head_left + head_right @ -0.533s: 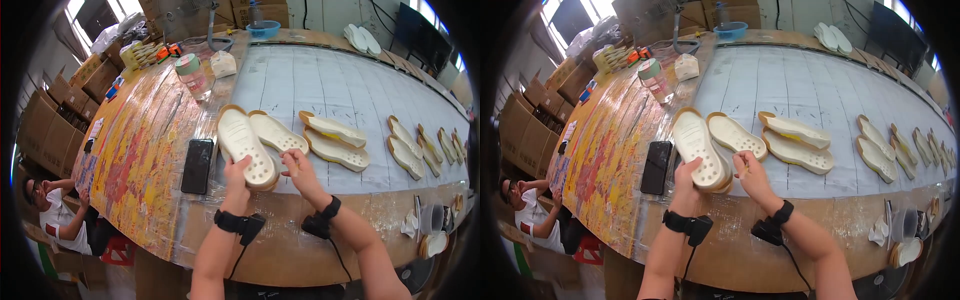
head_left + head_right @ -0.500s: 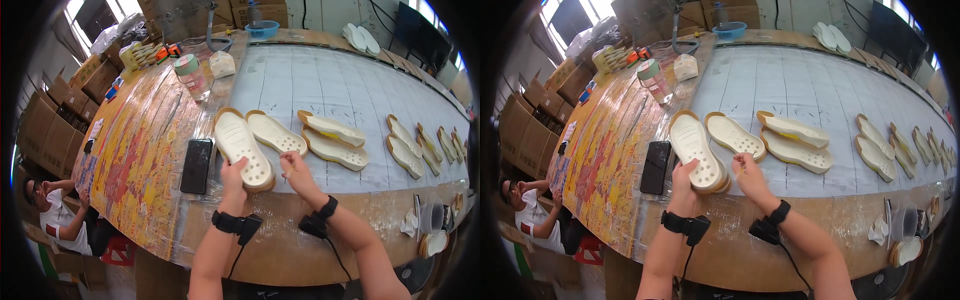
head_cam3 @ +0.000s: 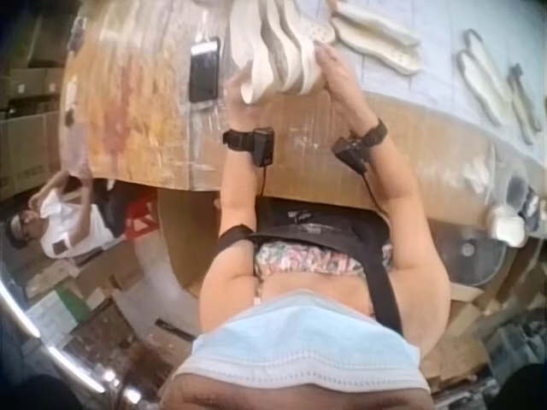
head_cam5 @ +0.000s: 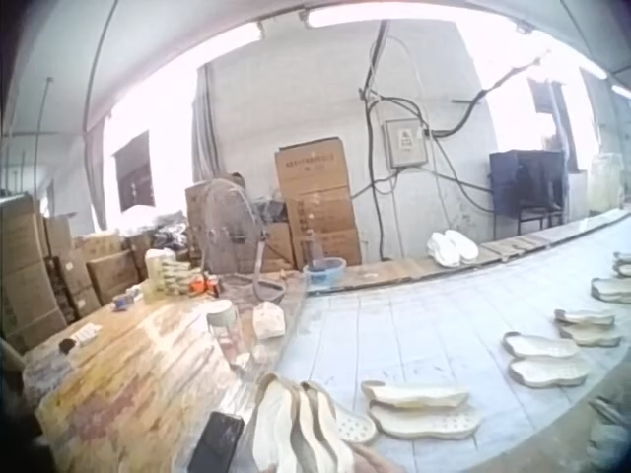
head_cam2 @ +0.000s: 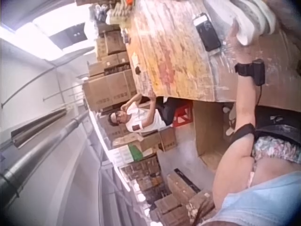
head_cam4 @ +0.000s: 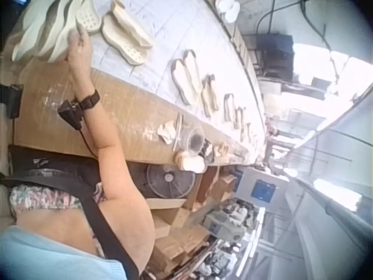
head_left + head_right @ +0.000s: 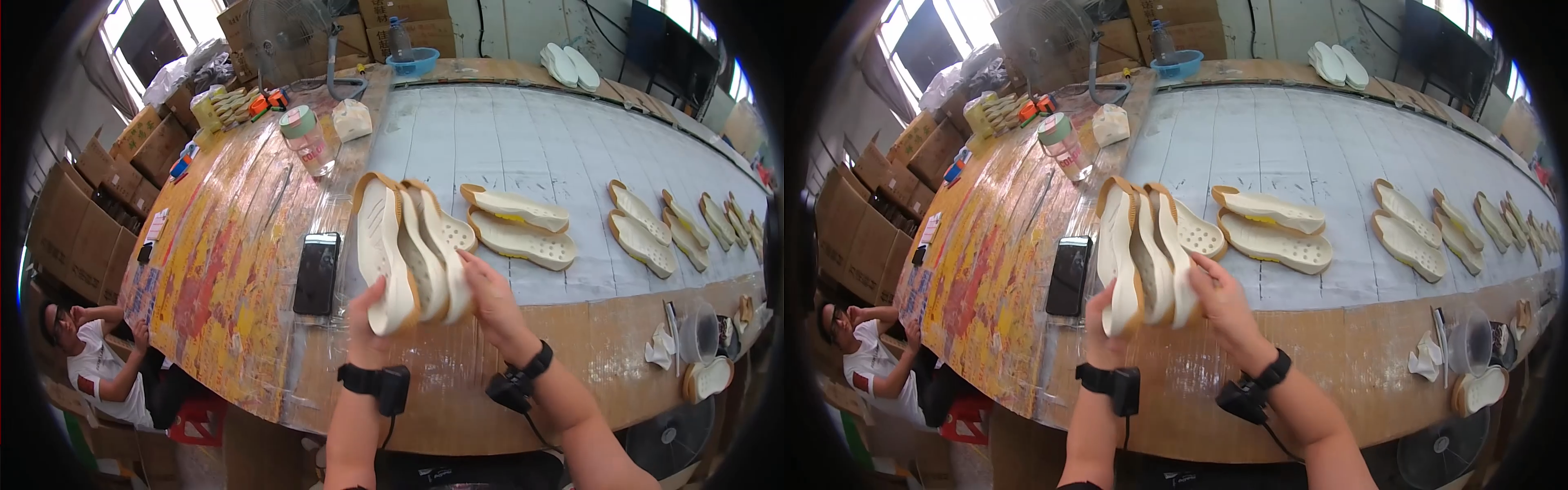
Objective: The recorder is assembling and inspecting shoe soles on a production line, using a pen to mark specific areas.
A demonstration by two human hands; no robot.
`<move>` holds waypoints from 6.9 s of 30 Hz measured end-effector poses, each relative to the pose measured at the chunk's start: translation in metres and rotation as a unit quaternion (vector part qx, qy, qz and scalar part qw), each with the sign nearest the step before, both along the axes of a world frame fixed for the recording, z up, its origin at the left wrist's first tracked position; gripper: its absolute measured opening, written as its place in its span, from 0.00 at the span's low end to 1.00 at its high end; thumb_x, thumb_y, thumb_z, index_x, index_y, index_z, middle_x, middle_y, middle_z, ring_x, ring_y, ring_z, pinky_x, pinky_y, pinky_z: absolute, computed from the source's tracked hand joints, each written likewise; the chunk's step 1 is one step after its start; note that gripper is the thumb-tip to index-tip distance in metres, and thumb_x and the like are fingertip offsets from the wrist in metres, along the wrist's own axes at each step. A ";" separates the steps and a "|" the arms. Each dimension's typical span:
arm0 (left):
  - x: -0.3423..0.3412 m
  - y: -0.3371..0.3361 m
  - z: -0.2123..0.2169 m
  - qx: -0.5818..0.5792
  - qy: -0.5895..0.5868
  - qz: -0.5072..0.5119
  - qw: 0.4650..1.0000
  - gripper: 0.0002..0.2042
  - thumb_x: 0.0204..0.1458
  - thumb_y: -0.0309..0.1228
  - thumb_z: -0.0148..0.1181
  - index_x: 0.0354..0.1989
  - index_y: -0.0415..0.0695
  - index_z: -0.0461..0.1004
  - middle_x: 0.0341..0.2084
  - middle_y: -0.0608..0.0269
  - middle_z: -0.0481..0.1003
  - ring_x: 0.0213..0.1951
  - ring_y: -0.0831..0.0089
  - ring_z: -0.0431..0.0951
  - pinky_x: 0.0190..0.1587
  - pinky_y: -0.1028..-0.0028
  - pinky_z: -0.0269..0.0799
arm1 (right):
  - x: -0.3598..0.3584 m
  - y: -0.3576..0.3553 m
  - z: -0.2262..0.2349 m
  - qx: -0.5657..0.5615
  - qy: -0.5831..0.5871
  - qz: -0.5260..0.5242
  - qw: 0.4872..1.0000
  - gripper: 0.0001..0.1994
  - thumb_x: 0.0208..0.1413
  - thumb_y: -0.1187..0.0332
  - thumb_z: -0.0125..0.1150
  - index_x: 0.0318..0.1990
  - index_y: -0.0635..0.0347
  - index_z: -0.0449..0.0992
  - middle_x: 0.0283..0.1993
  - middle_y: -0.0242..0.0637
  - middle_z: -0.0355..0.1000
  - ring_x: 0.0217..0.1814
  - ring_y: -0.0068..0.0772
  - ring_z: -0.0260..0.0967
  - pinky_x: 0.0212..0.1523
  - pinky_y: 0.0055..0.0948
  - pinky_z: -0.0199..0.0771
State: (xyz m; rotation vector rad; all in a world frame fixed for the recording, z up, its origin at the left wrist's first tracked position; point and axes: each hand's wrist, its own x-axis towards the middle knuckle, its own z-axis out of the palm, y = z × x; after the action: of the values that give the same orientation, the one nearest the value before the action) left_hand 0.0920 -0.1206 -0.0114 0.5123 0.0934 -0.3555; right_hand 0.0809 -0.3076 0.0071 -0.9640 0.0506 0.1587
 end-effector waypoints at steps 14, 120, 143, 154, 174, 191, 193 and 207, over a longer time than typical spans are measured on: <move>-0.124 -0.045 0.005 -0.061 -0.114 -0.060 0.990 0.26 0.45 0.33 0.51 0.53 0.35 0.56 0.48 0.49 0.65 0.47 0.59 0.68 0.51 0.63 0.63 | -0.144 -0.037 0.025 -0.095 -0.163 0.125 0.974 0.31 0.46 0.64 0.56 0.57 0.68 0.55 0.63 0.46 0.47 0.63 0.34 0.48 0.61 0.31 0.44; -0.251 -0.155 0.074 0.567 -0.388 0.024 0.726 0.45 0.30 0.35 0.69 0.57 0.38 0.46 0.54 0.51 0.54 0.55 0.62 0.58 0.55 0.67 0.55 | -0.247 -0.114 0.020 -0.066 -0.054 -0.105 0.991 0.19 0.59 0.62 0.41 0.53 0.64 0.57 0.49 0.40 0.63 0.50 0.29 0.64 0.47 0.28 0.68; -0.165 -0.106 0.034 0.558 -0.294 0.120 0.767 0.05 0.39 0.20 0.60 0.27 0.38 0.76 0.38 0.59 0.68 0.40 0.71 0.67 0.44 0.75 0.63 | -0.215 -0.252 0.019 -0.448 0.008 -0.049 0.893 0.34 0.49 0.71 0.55 0.61 0.68 0.43 0.57 0.51 0.55 0.57 0.38 0.56 0.58 0.29 0.52; 0.071 -0.045 -0.070 0.704 -0.050 0.227 0.671 0.25 0.42 0.32 0.58 0.49 0.34 0.60 0.43 0.44 0.64 0.47 0.54 0.64 0.51 0.66 0.57 | 0.078 -0.175 0.007 -0.501 0.105 0.015 0.859 0.24 0.54 0.48 0.43 0.48 0.58 0.63 0.44 0.37 0.63 0.45 0.30 0.62 0.40 0.29 0.67; 0.016 -0.082 0.036 0.268 0.057 -0.008 0.962 0.18 0.46 0.28 0.58 0.45 0.47 0.61 0.36 0.66 0.67 0.39 0.72 0.66 0.35 0.65 0.63 | 0.078 -0.150 -0.009 -0.341 0.147 0.048 0.927 0.20 0.47 0.71 0.53 0.50 0.58 0.61 0.44 0.38 0.63 0.47 0.32 0.63 0.42 0.37 0.67; 0.019 -0.120 0.001 0.062 0.007 -0.012 0.998 0.25 0.56 0.47 0.35 0.54 0.39 0.54 0.49 0.52 0.63 0.49 0.60 0.66 0.50 0.62 0.64 | 0.041 -0.098 0.027 -0.409 -0.127 0.186 0.884 0.30 0.46 0.53 0.59 0.51 0.65 0.61 0.42 0.46 0.67 0.45 0.29 0.64 0.43 0.27 0.66; 0.006 -0.113 0.007 0.004 0.006 -0.048 0.999 0.24 0.58 0.44 0.31 0.55 0.38 0.53 0.50 0.50 0.62 0.50 0.59 0.65 0.52 0.62 0.63 | 0.029 -0.093 0.035 -0.513 -0.279 0.137 0.800 0.30 0.42 0.56 0.63 0.51 0.63 0.62 0.44 0.46 0.65 0.50 0.33 0.56 0.47 0.28 0.63; -0.138 -0.144 0.065 -0.089 -0.110 -0.148 0.979 0.21 0.57 0.40 0.37 0.53 0.39 0.58 0.47 0.54 0.66 0.47 0.63 0.68 0.49 0.66 0.66 | -0.142 -0.134 0.121 -0.251 -0.143 0.137 0.947 0.33 0.48 0.62 0.59 0.60 0.61 0.50 0.61 0.44 0.51 0.63 0.32 0.48 0.60 0.29 0.47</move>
State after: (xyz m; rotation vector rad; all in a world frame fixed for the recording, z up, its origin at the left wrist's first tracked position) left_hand -0.0456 -0.2642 0.0534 0.3849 -0.2292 -0.5904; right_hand -0.0607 -0.4421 0.1279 -1.4948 -0.3274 0.2682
